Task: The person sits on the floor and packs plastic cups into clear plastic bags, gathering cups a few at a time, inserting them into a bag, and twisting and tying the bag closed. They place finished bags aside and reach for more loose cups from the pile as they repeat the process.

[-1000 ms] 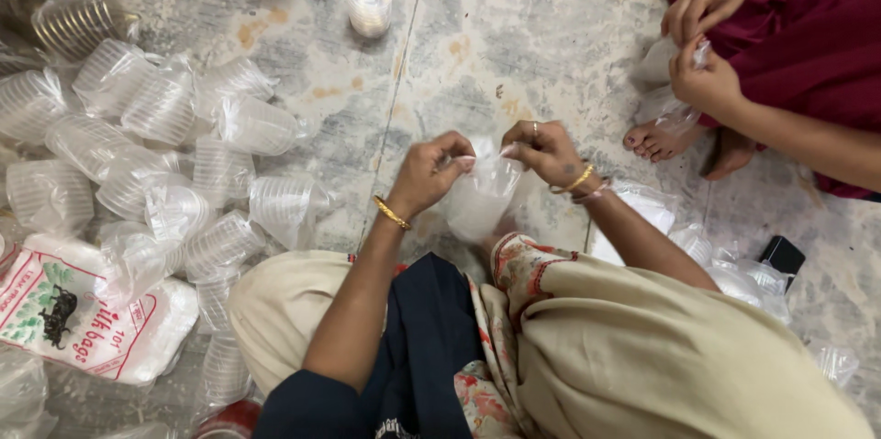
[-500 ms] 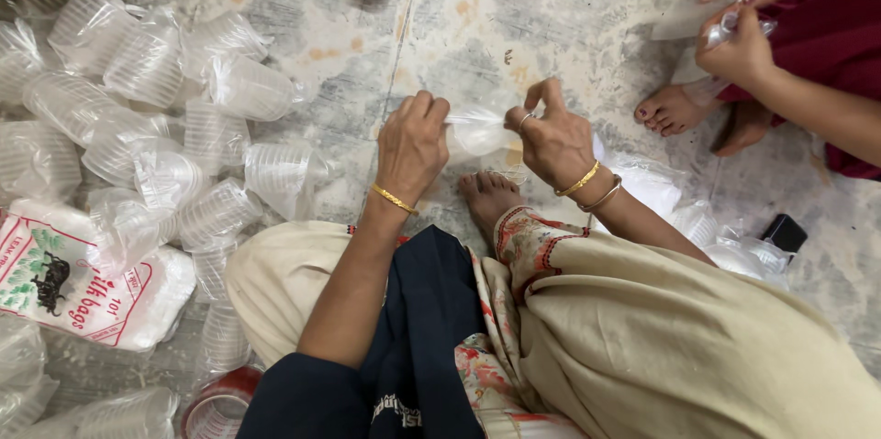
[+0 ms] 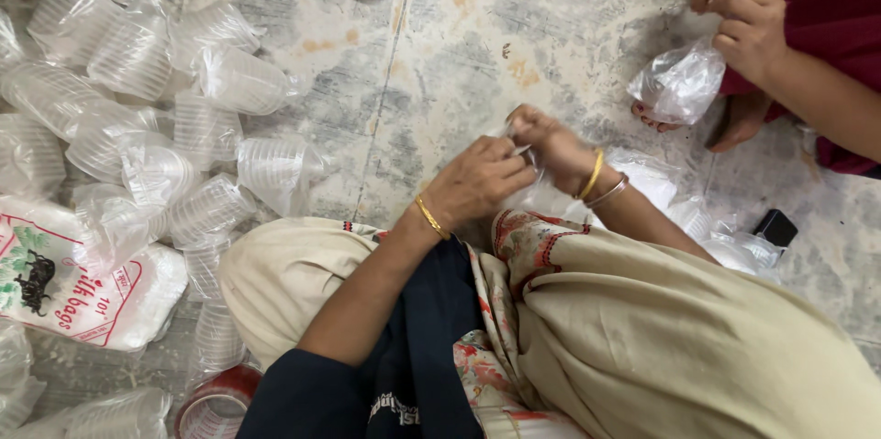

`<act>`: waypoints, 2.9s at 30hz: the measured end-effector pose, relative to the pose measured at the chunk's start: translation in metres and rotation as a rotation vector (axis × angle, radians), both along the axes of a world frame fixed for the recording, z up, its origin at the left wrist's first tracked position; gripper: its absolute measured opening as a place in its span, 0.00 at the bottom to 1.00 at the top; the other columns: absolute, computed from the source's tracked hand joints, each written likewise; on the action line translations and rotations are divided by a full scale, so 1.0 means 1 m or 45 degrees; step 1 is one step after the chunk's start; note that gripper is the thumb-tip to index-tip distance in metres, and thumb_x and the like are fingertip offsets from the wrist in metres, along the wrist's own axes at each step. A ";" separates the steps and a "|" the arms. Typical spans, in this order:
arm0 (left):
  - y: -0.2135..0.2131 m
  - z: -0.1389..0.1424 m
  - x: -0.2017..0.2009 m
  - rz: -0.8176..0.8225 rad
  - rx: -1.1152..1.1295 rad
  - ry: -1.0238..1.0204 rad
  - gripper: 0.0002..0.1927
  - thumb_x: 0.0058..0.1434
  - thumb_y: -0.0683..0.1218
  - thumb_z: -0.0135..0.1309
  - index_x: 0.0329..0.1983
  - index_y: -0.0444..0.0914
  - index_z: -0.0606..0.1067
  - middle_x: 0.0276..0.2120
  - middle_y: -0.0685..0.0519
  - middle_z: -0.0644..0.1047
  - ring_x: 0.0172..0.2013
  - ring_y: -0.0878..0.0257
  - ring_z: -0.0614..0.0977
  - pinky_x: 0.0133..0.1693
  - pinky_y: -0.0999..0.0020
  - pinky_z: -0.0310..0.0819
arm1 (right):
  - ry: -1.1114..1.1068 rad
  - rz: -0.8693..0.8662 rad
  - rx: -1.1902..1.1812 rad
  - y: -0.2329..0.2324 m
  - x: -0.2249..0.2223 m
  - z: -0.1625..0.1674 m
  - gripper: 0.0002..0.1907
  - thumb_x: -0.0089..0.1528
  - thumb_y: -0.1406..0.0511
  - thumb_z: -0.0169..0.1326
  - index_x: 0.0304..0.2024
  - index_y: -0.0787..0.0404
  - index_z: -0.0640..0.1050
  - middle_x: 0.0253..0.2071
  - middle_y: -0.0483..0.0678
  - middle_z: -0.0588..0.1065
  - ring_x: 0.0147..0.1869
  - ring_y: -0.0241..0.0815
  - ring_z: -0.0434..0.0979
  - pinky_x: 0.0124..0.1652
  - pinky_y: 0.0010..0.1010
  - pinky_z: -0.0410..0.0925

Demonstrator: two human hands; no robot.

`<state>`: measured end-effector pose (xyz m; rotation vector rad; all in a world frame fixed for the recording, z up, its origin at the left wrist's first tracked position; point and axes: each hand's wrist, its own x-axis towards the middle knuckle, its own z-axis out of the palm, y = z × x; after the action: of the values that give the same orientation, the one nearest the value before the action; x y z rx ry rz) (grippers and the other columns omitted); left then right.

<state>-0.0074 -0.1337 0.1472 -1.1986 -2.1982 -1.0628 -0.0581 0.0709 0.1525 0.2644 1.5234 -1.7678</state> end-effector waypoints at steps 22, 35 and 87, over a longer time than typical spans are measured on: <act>-0.018 0.007 -0.010 0.328 0.146 -0.067 0.11 0.56 0.34 0.53 0.42 0.33 0.77 0.38 0.49 0.74 0.45 0.52 0.73 0.50 0.60 0.72 | 0.502 0.146 0.219 -0.009 0.012 0.052 0.03 0.65 0.71 0.57 0.41 0.62 0.77 0.39 0.40 0.75 0.44 0.27 0.74 0.45 0.21 0.68; -0.008 0.005 -0.008 0.245 0.390 -0.432 0.08 0.58 0.36 0.57 0.41 0.35 0.76 0.35 0.49 0.72 0.43 0.49 0.72 0.49 0.58 0.69 | 2.043 0.329 1.249 -0.027 0.030 0.057 0.14 0.58 0.72 0.62 0.45 0.58 0.75 0.37 0.47 0.76 0.30 0.47 0.76 0.30 0.35 0.67; -0.005 0.012 -0.003 0.277 0.664 -0.690 0.07 0.59 0.36 0.57 0.39 0.39 0.79 0.34 0.54 0.77 0.40 0.56 0.74 0.45 0.63 0.71 | 0.724 0.016 0.380 -0.010 0.033 0.035 0.03 0.73 0.68 0.52 0.47 0.62 0.73 0.39 0.41 0.72 0.37 0.30 0.66 0.36 0.23 0.63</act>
<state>-0.0101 -0.1386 0.1588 -0.4653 -2.1278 -1.8706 -0.0250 0.0611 0.1876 -0.1200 2.1889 -1.6818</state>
